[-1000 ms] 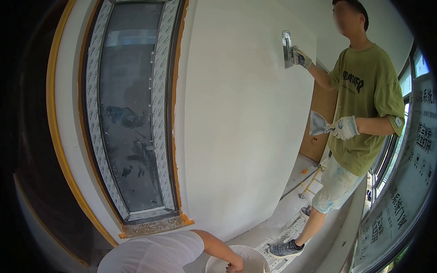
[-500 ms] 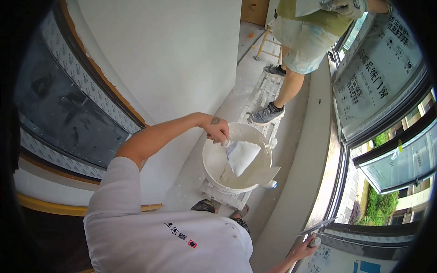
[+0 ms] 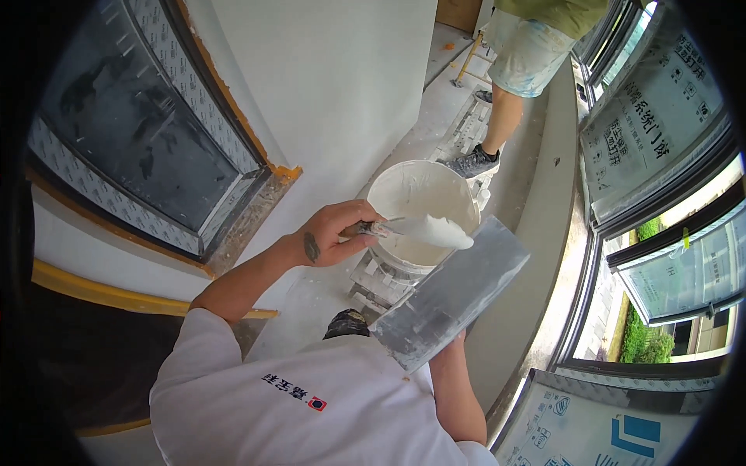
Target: Applying plaster or putty to the interior walls and window sills using a trowel and spatula.
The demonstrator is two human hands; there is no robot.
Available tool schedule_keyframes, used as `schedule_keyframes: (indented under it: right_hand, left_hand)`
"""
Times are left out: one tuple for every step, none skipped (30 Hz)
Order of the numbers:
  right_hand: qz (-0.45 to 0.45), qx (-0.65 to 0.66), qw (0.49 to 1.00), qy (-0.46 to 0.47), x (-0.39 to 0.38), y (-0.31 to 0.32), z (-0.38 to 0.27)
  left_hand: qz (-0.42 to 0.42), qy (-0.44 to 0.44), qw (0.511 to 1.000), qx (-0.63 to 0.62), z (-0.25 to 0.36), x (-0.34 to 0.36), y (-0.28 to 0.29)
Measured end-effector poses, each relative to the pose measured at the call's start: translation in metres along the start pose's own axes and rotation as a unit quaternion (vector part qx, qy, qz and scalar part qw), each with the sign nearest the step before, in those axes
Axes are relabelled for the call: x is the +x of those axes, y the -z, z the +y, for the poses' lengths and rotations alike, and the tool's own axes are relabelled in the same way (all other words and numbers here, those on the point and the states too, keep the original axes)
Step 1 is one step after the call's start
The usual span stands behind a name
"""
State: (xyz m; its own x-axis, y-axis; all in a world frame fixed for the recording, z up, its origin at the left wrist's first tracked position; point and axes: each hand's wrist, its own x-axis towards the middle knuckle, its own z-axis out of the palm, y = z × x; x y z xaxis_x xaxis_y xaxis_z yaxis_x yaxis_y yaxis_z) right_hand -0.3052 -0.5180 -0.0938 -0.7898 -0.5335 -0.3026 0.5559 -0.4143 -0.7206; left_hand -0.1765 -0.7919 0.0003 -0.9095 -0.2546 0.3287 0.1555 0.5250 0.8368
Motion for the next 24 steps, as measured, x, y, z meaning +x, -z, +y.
schedule_keyframes:
  right_hand:
    - [-0.039, 0.028, 0.997, -0.063, -0.010, 0.004, 0.009]
    - [-0.075, 0.057, 0.987, -0.127, -0.006, 0.001, 0.024]
    - [-0.107, 0.087, 0.972, -0.190, -0.005, -0.004, 0.039]
    - [-0.136, 0.119, 0.950, -0.254, 0.001, -0.017, 0.055]
    - [-0.164, 0.152, 0.922, -0.316, 0.002, -0.018, 0.071]
    - [-0.189, 0.185, 0.889, -0.375, -0.003, 0.000, 0.081]
    - [-0.209, 0.221, 0.851, -0.429, -0.006, 0.005, 0.096]
    - [-0.226, 0.258, 0.808, -0.479, -0.009, 0.018, 0.105]
    - [-0.245, 0.295, 0.760, -0.525, -0.012, 0.022, 0.116]
    - [-0.262, 0.331, 0.708, -0.566, -0.020, 0.030, 0.122]
    - [-0.260, 0.337, 0.701, -0.572, -0.030, 0.038, 0.130]
    - [-0.254, 0.316, 0.691, -0.599, -0.040, 0.038, 0.131]
    - [-0.248, 0.293, 0.680, -0.624, -0.049, 0.039, 0.132]
    - [-0.240, 0.288, 0.670, -0.640, -0.051, 0.048, 0.146]
    - [-0.239, 0.292, 0.664, -0.645, -0.059, 0.048, 0.147]
    - [-0.259, 0.308, 0.629, -0.665, -0.063, 0.047, 0.148]
    - [-0.278, 0.323, 0.594, -0.682, -0.068, 0.046, 0.149]
    - [-0.280, 0.333, 0.589, -0.681, -0.073, 0.043, 0.152]
    - [-0.279, 0.334, 0.585, -0.685, -0.077, 0.044, 0.153]
    - [-0.252, 0.278, 0.638, -0.672, -0.078, 0.047, 0.153]
    - [-0.224, 0.219, 0.689, -0.654, -0.078, 0.050, 0.154]
    - [-0.209, 0.233, 0.676, -0.667, -0.076, 0.055, 0.165]
    - [-0.207, 0.233, 0.675, -0.669, -0.072, 0.060, 0.175]
    - [-0.216, 0.162, 0.725, -0.634, -0.068, 0.065, 0.189]
  left_hand:
    - [0.033, -0.069, 0.994, 0.078, 0.005, -0.017, -0.015]
    - [0.062, -0.134, 0.977, 0.156, 0.009, -0.033, -0.030]
    - [0.069, -0.119, 0.978, 0.159, 0.009, -0.047, -0.046]
    - [0.111, -0.164, 0.951, 0.236, 0.006, -0.060, -0.062]
    - [0.149, -0.208, 0.914, 0.314, 0.001, -0.074, -0.076]
    - [0.176, -0.206, 0.902, 0.337, -0.005, -0.090, -0.092]
    - [0.173, -0.192, 0.903, 0.342, -0.004, -0.104, -0.100]
    - [0.182, -0.174, 0.893, 0.374, -0.002, -0.117, -0.105]
    - [0.190, -0.158, 0.879, 0.408, 0.001, -0.129, -0.108]
    - [0.184, -0.148, 0.880, 0.413, 0.003, -0.145, -0.112]
    - [0.180, -0.121, 0.874, 0.435, 0.004, -0.162, -0.119]
    - [0.177, -0.096, 0.866, 0.458, 0.006, -0.175, -0.121]
    - [0.173, -0.091, 0.865, 0.463, 0.007, -0.185, -0.121]
    - [0.183, -0.083, 0.852, 0.484, 0.007, -0.195, -0.121]
    - [0.192, -0.074, 0.838, 0.505, 0.011, -0.207, -0.120]
    - [0.176, -0.055, 0.842, 0.506, 0.015, -0.218, -0.118]
    - [0.173, -0.050, 0.842, 0.508, 0.017, -0.229, -0.116]
    - [0.164, -0.045, 0.829, 0.533, 0.019, -0.238, -0.112]
    - [0.155, -0.040, 0.816, 0.556, 0.020, -0.249, -0.107]
    - [0.154, -0.036, 0.815, 0.557, 0.022, -0.261, -0.104]
    - [0.149, -0.004, 0.815, 0.561, 0.021, -0.274, -0.098]
    - [0.142, 0.025, 0.813, 0.564, 0.020, -0.286, -0.090]
    - [0.141, 0.028, 0.813, 0.564, 0.015, -0.303, -0.086]
    - [0.169, 0.118, 0.829, 0.519, 0.009, -0.330, -0.084]
